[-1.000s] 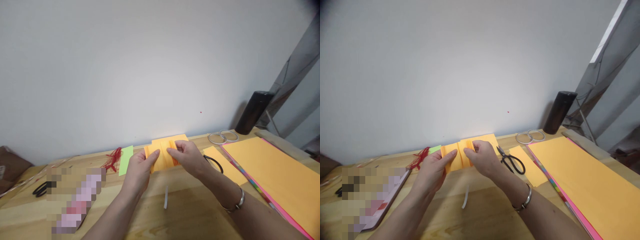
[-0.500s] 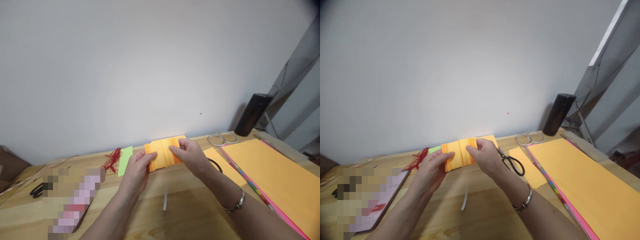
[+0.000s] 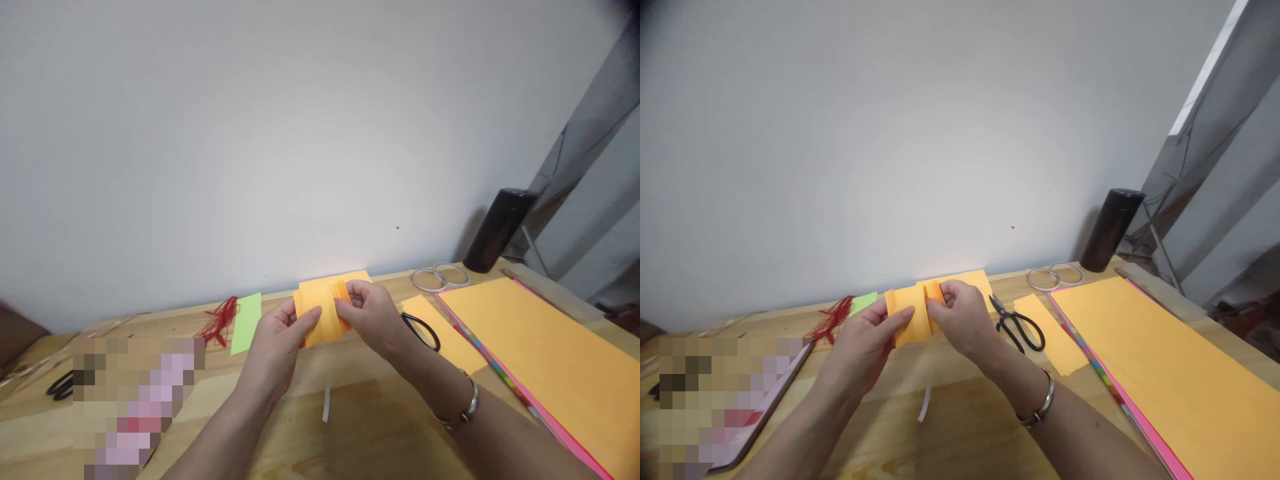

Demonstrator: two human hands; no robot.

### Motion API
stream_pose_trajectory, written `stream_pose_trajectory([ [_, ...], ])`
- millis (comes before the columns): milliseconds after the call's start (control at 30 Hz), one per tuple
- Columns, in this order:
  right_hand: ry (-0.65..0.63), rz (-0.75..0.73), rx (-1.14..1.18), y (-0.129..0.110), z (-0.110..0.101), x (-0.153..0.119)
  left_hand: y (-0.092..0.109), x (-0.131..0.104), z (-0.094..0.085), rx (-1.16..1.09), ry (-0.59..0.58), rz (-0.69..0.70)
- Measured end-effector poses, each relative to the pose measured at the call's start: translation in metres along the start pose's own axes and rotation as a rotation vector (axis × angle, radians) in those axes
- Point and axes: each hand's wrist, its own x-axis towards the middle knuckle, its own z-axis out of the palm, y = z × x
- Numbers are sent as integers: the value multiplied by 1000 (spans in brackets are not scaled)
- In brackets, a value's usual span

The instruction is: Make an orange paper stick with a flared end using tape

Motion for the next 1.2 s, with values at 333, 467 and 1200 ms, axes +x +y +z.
stream_pose_trajectory([
  [333, -95, 22, 237, -8, -1, -1, 7, 0, -2, -64, 65, -9],
  [467, -151, 27, 284, -10, -1, -3, 7, 0, -2, -94, 59, 1],
  [1200, -187, -4, 221, -11, -1, -4, 11, -5, 5, -179, -45, -87],
])
